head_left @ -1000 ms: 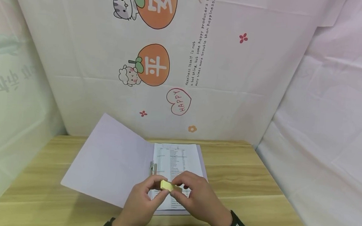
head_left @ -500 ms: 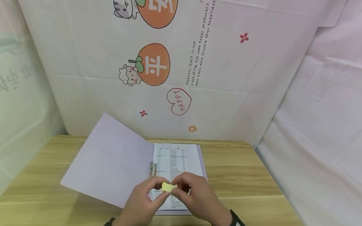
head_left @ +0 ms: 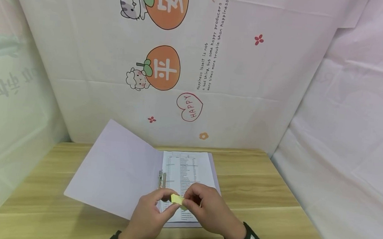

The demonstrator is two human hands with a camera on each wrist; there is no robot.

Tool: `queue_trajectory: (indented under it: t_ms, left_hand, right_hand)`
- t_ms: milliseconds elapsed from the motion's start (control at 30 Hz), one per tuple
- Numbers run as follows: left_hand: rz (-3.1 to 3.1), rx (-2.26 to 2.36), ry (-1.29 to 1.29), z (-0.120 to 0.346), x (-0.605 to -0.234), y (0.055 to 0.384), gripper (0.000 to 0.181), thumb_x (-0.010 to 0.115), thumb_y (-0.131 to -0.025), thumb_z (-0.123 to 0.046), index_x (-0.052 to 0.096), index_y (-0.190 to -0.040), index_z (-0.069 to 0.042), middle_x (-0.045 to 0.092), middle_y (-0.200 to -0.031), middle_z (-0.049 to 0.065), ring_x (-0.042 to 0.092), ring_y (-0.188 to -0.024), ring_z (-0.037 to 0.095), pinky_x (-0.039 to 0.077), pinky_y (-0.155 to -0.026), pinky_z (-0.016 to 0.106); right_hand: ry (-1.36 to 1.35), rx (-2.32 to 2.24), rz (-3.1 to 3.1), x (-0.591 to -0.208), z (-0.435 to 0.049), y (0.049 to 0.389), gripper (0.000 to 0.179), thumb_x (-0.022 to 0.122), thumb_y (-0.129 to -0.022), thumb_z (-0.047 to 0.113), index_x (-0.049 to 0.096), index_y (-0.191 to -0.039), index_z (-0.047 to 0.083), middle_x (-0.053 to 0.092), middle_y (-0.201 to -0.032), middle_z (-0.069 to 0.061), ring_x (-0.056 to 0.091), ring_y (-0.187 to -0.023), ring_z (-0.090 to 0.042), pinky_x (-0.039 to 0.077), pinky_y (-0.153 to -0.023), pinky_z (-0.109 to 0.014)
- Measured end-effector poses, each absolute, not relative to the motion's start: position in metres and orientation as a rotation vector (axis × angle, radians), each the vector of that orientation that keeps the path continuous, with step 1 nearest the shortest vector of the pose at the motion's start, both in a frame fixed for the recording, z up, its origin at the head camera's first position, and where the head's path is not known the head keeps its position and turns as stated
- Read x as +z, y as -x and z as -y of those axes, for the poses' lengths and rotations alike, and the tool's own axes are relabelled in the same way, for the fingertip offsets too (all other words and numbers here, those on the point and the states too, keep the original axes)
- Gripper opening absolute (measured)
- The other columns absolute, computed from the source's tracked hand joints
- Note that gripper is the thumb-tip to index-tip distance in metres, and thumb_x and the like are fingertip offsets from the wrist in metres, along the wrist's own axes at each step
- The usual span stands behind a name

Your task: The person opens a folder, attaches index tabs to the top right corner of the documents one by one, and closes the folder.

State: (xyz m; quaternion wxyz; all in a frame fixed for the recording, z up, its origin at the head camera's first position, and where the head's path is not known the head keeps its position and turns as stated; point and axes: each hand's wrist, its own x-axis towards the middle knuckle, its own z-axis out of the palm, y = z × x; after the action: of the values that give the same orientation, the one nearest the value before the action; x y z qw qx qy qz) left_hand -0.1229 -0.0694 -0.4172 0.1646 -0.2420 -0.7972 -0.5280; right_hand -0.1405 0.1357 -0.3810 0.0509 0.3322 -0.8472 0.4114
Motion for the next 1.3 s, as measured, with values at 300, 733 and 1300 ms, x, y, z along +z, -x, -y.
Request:
queue_trajectory:
  t_ms: [300,733,1300]
  left_hand:
    - [2.282,-1.511,0.646,0.070,-0.418,0.122,0.015,0.078,-0.089,-0.020,0.069,-0.100,-0.024,0.062,-0.088,-0.021,0.056,-0.080,0.007,0.050,-0.072,0.029]
    - [2.308,-1.603,0.558,0.070,-0.417,0.121,0.013,0.077,-0.089,-0.024,0.070,-0.099,-0.022,0.063,-0.084,-0.017,0.059,-0.079,0.007,0.049,-0.071,0.028]
    - [2.297,-1.692,0.404,0.079,-0.407,0.120,0.022,0.075,-0.091,-0.021,0.068,-0.112,-0.017,0.066,-0.092,-0.013,0.063,-0.084,0.010,0.051,-0.075,0.031]
  right_hand:
    - [-1.006,1.233,2.579,-0.384,-0.137,0.140,0.009,0.067,-0.097,0.021,0.061,-0.090,0.021,0.054,-0.079,0.013,0.048,-0.064,-0.003,0.046,-0.054,-0.022]
    - [-1.016,1.231,2.573,-0.383,-0.138,0.139,0.010,0.065,-0.098,0.024,0.059,-0.091,0.022,0.055,-0.080,0.014,0.049,-0.065,-0.004,0.046,-0.055,-0.023]
    - [-0.887,1.241,2.604,-0.381,-0.153,0.140,0.010,0.064,-0.099,0.021,0.057,-0.091,0.021,0.054,-0.080,0.011,0.051,-0.069,-0.008,0.047,-0.058,-0.025]
